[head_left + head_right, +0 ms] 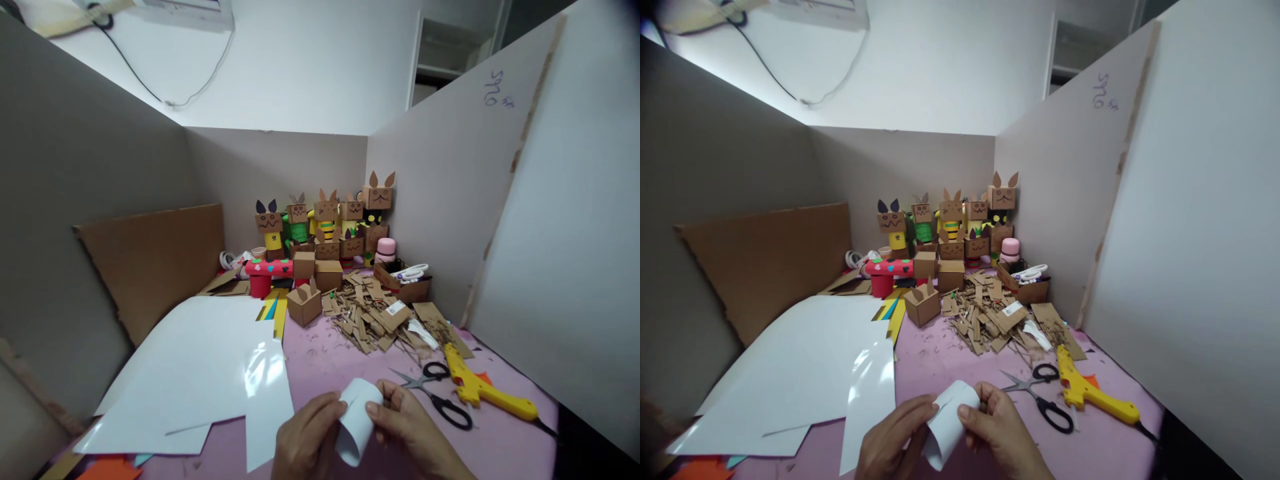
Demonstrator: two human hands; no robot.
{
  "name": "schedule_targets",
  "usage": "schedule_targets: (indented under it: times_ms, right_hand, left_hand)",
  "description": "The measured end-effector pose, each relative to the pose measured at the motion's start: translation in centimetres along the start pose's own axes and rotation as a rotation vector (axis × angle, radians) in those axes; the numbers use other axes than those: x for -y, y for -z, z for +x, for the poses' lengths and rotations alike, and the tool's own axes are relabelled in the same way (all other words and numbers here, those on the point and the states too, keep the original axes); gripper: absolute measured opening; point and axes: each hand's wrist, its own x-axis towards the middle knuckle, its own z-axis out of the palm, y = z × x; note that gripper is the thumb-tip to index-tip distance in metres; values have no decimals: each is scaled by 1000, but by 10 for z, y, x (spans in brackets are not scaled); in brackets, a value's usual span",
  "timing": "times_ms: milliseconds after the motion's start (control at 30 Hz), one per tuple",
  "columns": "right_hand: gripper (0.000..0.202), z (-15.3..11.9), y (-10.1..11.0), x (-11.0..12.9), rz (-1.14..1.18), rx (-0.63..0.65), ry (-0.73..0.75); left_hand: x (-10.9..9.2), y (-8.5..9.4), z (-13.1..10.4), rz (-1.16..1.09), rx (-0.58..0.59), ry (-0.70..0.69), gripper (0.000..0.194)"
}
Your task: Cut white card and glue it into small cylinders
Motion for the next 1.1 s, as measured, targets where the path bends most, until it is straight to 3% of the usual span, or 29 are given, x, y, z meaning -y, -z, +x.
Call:
schedule_targets:
  times_ms: [133, 300, 400, 467, 633, 733, 900, 1000, 1100]
  right_hand:
    - [39, -1, 0, 0, -9, 51, -13]
    - [42, 3, -4, 12, -89, 15, -58]
    - [43, 5, -6, 18, -111, 0, -82]
    - [40, 6, -5, 18, -72, -46, -62]
    - [39, 7, 0, 13, -135, -141, 129]
    - [39, 7, -2, 10, -236, -143, 199]
    - [33, 4, -12, 11, -309, -38, 260]
    - [29, 2, -13, 11, -326, 18, 304]
    - [29, 2, -11, 10, -313, -16, 290]
  left_hand:
    - [-3, 0, 2, -92, -20, 39, 30]
    - [-5, -11, -4, -99, -188, 83, 20]
    - [-8, -17, -4, -140, -222, 124, 19]
    - [-9, -18, -2, -137, -246, 235, 21]
    - [-13, -12, 7, -166, -286, 683, 23]
    - [-17, -13, 12, -294, -270, 787, 26]
    - [-22, -22, 18, -540, -289, 964, 54]
    - [-21, -24, 18, -680, -261, 996, 56]
    - [-17, -24, 16, -737, -255, 1004, 61]
